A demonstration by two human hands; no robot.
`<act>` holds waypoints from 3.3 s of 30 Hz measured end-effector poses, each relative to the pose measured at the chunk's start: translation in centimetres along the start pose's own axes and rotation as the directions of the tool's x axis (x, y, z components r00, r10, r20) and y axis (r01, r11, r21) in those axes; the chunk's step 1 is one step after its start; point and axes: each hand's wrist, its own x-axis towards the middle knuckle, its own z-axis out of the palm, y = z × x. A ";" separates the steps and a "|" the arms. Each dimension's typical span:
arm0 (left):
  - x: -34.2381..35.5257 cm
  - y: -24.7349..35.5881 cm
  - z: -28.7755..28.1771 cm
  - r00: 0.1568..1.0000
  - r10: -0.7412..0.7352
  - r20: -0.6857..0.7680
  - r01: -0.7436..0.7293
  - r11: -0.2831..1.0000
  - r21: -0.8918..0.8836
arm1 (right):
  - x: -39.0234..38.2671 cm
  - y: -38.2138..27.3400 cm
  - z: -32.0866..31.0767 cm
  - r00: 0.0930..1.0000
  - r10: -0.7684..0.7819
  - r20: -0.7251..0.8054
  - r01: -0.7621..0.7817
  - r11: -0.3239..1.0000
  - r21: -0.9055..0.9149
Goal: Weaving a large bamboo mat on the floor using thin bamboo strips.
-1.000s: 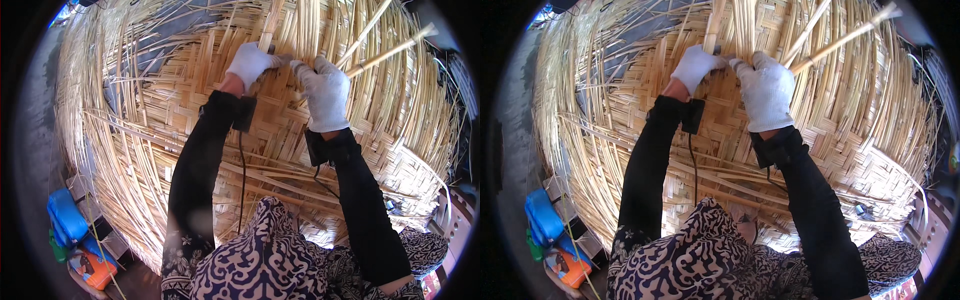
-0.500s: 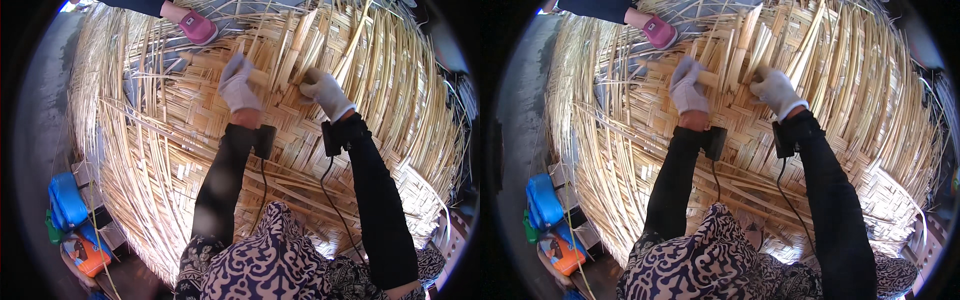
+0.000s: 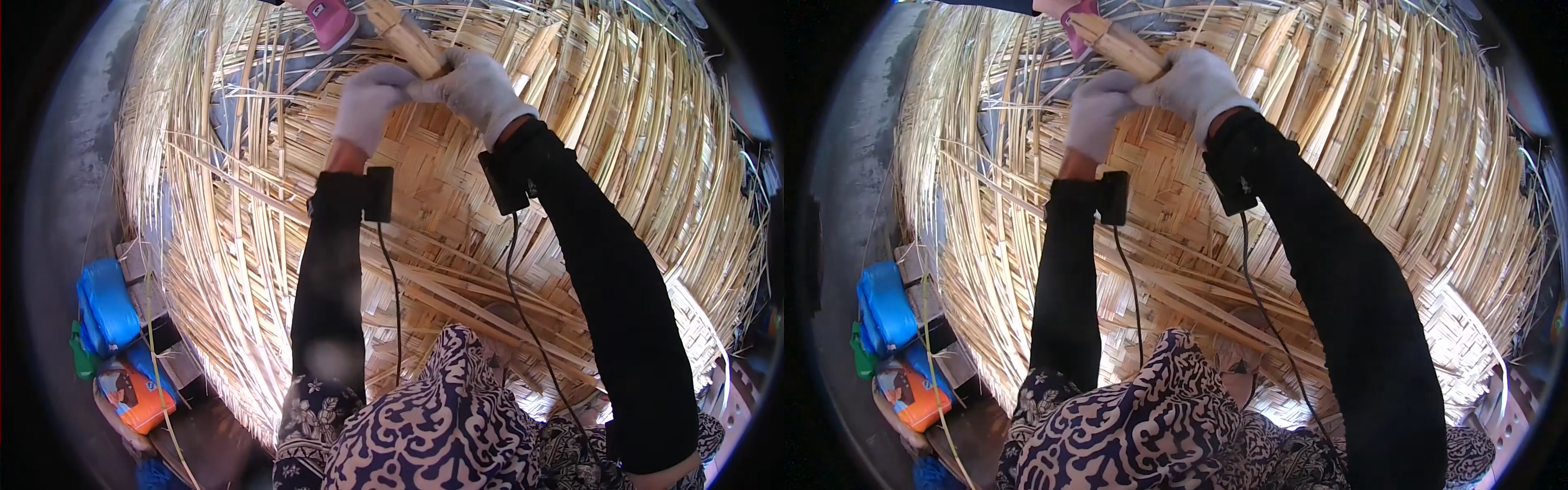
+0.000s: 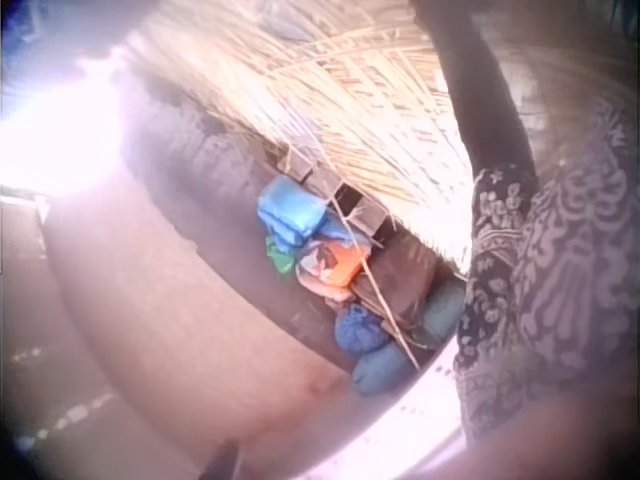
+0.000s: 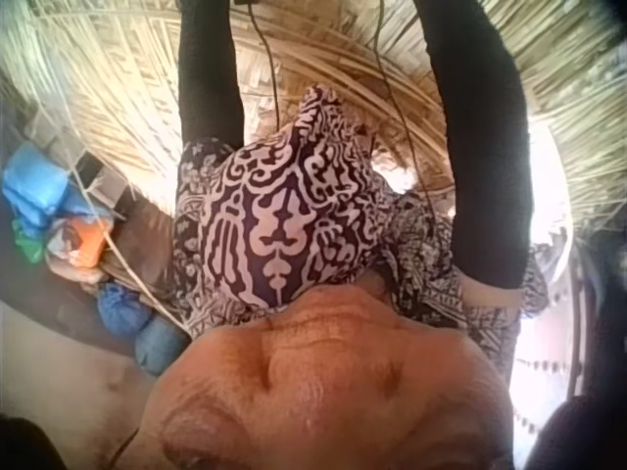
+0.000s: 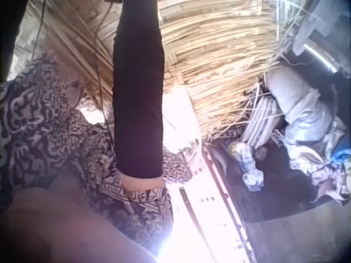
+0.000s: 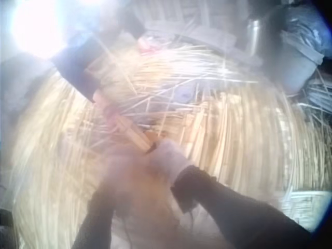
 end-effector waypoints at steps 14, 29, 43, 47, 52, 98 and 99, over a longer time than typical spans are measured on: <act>5.5 -1.6 3.2 0.962 -0.227 0.154 0.115 0.844 0.524 | -3.6 0.3 -0.9 0.975 0.008 -0.221 0.065 0.945 0.322; 4.2 -1.8 3.2 0.990 -0.138 0.028 0.090 0.772 0.630 | -2.5 1.3 -0.8 0.894 0.116 -0.434 0.080 0.909 0.409; 0.4 1.0 3.6 0.998 0.044 0.050 -0.050 0.992 0.116 | -1.5 1.4 -2.3 0.950 0.227 -0.217 -0.043 0.779 0.625; -0.3 1.5 5.7 0.993 -0.066 -0.102 0.052 0.989 -0.135 | -0.2 2.1 -3.6 0.977 0.123 0.175 -0.191 0.872 0.451; 0.6 -3.3 3.5 0.810 -0.161 -0.563 -0.087 0.918 -0.388 | -4.7 0.0 -2.1 0.989 0.092 0.117 -0.149 0.612 0.776; -4.3 0.6 10.8 0.970 0.212 0.115 -0.206 0.481 0.852 | -18.5 12.8 -15.0 0.978 -0.012 -0.207 -0.140 0.697 -0.703; -4.4 0.2 11.5 0.906 0.368 0.207 -0.344 0.361 0.867 | -17.6 10.0 -13.5 0.981 0.136 -0.136 -0.192 0.649 -0.736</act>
